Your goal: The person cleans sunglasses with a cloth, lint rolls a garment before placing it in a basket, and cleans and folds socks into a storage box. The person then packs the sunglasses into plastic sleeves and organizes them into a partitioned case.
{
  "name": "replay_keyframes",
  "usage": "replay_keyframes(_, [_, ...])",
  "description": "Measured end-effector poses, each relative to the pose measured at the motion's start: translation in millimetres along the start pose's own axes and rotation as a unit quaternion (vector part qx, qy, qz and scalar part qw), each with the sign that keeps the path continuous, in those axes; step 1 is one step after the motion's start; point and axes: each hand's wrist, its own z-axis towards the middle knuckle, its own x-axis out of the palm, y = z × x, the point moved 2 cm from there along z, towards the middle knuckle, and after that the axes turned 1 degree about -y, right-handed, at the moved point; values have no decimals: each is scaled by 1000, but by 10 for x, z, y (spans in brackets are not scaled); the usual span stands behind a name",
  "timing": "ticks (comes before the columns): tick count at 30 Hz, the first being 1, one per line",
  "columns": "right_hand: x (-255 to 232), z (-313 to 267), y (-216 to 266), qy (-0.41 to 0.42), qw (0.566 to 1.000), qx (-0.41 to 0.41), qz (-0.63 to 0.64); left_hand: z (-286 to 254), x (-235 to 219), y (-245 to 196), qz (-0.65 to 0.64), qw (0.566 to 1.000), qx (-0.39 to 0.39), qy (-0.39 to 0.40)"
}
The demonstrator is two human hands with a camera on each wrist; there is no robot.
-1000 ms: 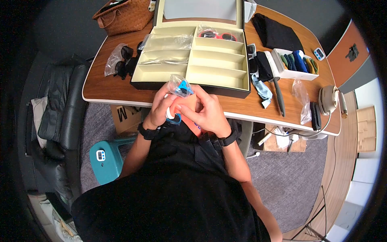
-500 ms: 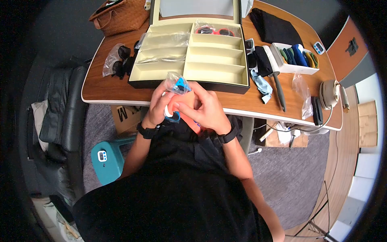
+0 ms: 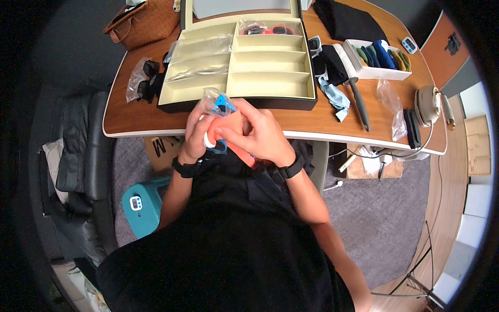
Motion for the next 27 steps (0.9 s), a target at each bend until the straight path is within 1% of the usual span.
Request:
replay_keyframes(2, [-3,-1,39,-2,1000,13,2,-1,5,-12,6,1000,4,3])
replay_keyframes(6, [5,0,13,-2,1000,4,-1,-16,15,-2,-15,1000,0,-9])
replay_keyframes(12, [16,-12,-23,7,999,-34,21,-5,35,-30,-12,1000,5,-12])
replay_keyframes(14, [29,-22,-81,-11,998,34,42,4,47,-55,-5,1000,6,-15])
replay_keyframes(15, [17,-22,-101,-11,998,33,42,9,51,-61,-7,1000,4,-11])
replay_keyframes(17, [-13,-16,-129,16,998,15,55,9,50,-57,-8,1000,2,-7])
replay_keyframes(18, [-9,-13,-105,15,998,14,55,1,42,-39,-2,1000,2,-12])
replay_keyframes(20, [8,-3,-17,11,999,-33,-7,2,37,-32,5,1000,3,-17])
replay_keyframes(23, [37,-14,-89,-10,999,-20,25,10,43,-41,11,1000,10,-19])
replay_keyframes(27, [15,-13,-73,1,1000,-17,12,16,45,-53,8,1000,12,-11])
